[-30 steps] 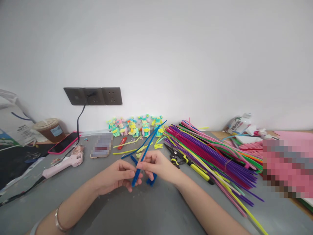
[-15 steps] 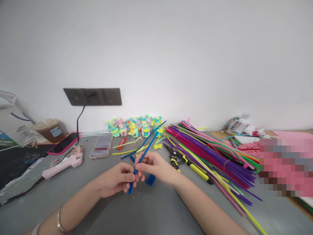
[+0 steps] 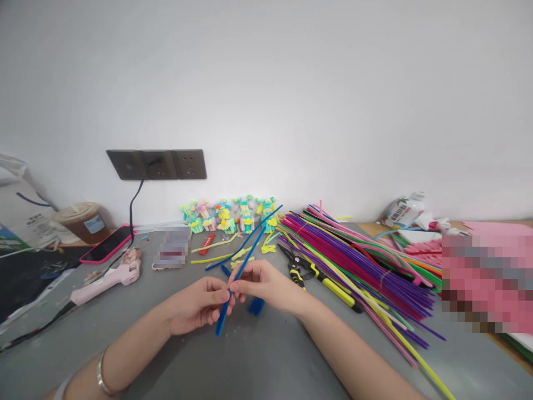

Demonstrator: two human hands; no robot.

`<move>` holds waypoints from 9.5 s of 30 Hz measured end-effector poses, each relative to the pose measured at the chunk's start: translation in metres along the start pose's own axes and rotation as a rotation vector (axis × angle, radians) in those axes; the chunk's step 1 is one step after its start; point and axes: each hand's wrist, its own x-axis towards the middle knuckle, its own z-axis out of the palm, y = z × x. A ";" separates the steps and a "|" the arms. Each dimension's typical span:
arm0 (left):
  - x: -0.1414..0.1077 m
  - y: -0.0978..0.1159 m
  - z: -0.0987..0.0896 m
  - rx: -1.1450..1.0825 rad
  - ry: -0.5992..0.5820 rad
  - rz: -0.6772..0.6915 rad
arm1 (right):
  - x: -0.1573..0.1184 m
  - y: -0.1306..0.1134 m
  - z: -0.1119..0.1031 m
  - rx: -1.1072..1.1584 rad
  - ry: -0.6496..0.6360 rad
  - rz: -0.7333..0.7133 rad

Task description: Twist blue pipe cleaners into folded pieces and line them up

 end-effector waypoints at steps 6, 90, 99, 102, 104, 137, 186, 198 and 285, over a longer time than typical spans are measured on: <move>0.000 0.001 0.001 -0.032 0.030 -0.024 | 0.004 0.008 -0.003 0.010 0.174 -0.081; -0.008 0.009 0.001 0.124 -0.038 0.028 | -0.001 0.000 0.005 -0.092 0.110 -0.123; -0.008 0.010 -0.001 0.031 -0.012 0.069 | 0.002 0.007 0.001 -0.226 0.219 -0.329; -0.008 0.009 -0.001 0.018 -0.002 0.076 | 0.001 0.007 0.001 -0.324 0.268 -0.368; -0.007 0.009 -0.001 0.029 0.003 0.076 | 0.000 0.007 0.002 -0.389 0.300 -0.368; 0.004 0.006 -0.003 -0.153 0.121 0.295 | -0.007 0.003 0.024 -0.902 0.439 -0.689; 0.000 0.006 -0.003 0.085 0.443 0.629 | 0.000 0.004 0.012 -0.374 0.577 -0.590; -0.005 0.012 -0.001 0.017 0.088 0.231 | 0.001 -0.002 -0.008 -0.297 0.299 -0.393; -0.003 0.009 -0.008 0.220 0.407 0.844 | 0.001 0.000 -0.001 -0.103 0.306 -0.126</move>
